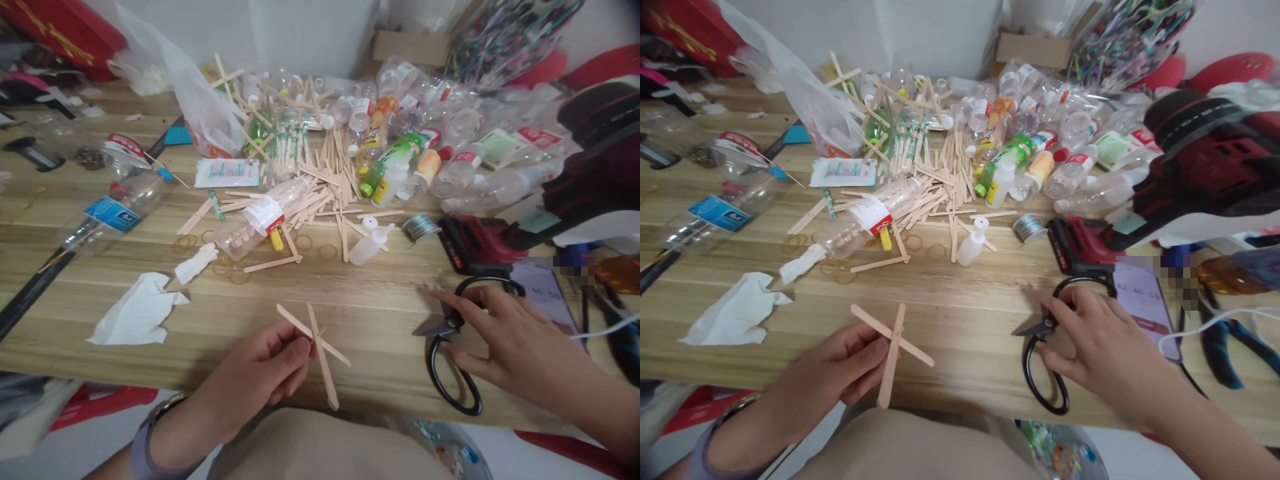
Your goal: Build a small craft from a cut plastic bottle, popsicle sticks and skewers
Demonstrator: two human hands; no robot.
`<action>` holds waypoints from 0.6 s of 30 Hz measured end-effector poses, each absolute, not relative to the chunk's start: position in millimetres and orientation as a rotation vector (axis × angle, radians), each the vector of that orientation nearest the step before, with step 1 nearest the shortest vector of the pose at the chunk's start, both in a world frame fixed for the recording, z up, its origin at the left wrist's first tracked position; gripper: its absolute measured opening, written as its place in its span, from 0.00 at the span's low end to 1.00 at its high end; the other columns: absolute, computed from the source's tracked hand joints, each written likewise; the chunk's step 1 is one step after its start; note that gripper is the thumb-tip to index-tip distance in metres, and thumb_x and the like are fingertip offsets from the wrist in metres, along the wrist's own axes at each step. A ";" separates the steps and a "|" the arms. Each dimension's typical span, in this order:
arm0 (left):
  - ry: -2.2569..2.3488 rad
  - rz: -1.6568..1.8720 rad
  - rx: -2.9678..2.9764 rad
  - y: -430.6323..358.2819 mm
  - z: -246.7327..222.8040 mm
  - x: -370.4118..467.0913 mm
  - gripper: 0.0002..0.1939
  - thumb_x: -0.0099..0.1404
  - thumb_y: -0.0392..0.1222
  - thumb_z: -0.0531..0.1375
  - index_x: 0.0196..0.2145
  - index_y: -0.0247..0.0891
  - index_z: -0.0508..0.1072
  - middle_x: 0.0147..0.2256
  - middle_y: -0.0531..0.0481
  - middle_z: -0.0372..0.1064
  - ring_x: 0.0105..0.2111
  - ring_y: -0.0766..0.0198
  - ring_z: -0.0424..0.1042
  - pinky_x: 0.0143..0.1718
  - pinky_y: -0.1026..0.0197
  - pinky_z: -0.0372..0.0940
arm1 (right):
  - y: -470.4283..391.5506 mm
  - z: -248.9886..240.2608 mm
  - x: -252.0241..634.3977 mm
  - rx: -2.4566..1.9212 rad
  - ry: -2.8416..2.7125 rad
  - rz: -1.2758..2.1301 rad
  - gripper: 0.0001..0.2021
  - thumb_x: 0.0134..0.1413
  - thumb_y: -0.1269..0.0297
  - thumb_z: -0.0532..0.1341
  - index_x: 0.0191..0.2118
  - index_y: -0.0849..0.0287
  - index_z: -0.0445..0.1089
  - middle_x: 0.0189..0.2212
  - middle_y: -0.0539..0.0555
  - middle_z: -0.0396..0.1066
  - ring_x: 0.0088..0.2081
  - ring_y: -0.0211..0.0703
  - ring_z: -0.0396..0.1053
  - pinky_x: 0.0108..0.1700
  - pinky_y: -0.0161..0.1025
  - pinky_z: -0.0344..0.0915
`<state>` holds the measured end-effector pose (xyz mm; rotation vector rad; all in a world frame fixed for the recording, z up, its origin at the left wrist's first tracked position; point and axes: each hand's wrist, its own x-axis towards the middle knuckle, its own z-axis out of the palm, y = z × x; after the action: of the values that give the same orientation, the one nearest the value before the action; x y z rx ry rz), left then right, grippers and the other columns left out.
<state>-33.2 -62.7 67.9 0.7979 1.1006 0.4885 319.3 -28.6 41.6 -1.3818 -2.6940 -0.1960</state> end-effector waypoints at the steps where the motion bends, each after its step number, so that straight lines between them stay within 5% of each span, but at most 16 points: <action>1: 1.109 0.499 0.784 -62.5 68.3 -32.6 0.22 0.61 0.63 0.59 0.29 0.40 0.65 0.17 0.62 0.52 0.17 0.73 0.44 0.20 0.65 0.42 | -29.5 40.9 321.6 -1.413 -2.656 -0.130 0.31 0.56 0.51 0.63 0.63 0.53 0.60 0.37 0.64 0.70 0.34 0.58 0.72 0.35 0.51 0.69; 6: 1.172 0.578 0.734 -60.9 72.5 -35.2 0.22 0.60 0.63 0.59 0.27 0.41 0.61 0.17 0.60 0.55 0.17 0.72 0.45 0.19 0.65 0.41 | -30.5 39.0 317.7 -1.425 -2.574 0.226 0.23 0.66 0.62 0.51 0.65 0.47 0.57 0.47 0.58 0.74 0.41 0.52 0.77 0.37 0.44 0.74; 12: 1.270 0.700 0.774 -59.6 73.6 -48.7 0.22 0.60 0.57 0.62 0.25 0.41 0.57 0.19 0.61 0.52 0.20 0.71 0.45 0.21 0.67 0.46 | -35.7 48.7 284.3 -1.309 -2.492 0.093 0.08 0.65 0.69 0.49 0.45 0.55 0.62 0.36 0.56 0.77 0.31 0.47 0.77 0.30 0.39 0.74; 18: 1.359 0.722 0.831 -61.3 83.4 -54.9 0.21 0.56 0.55 0.65 0.23 0.40 0.59 0.23 0.59 0.53 0.23 0.70 0.47 0.22 0.68 0.49 | -45.3 49.7 243.0 -1.260 -2.335 0.064 0.06 0.65 0.71 0.50 0.41 0.54 0.61 0.41 0.59 0.76 0.39 0.48 0.77 0.36 0.40 0.75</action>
<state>-54.9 -61.3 83.4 0.8313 1.3593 0.7223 243.0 -45.3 49.7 -1.2603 -2.3354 0.0638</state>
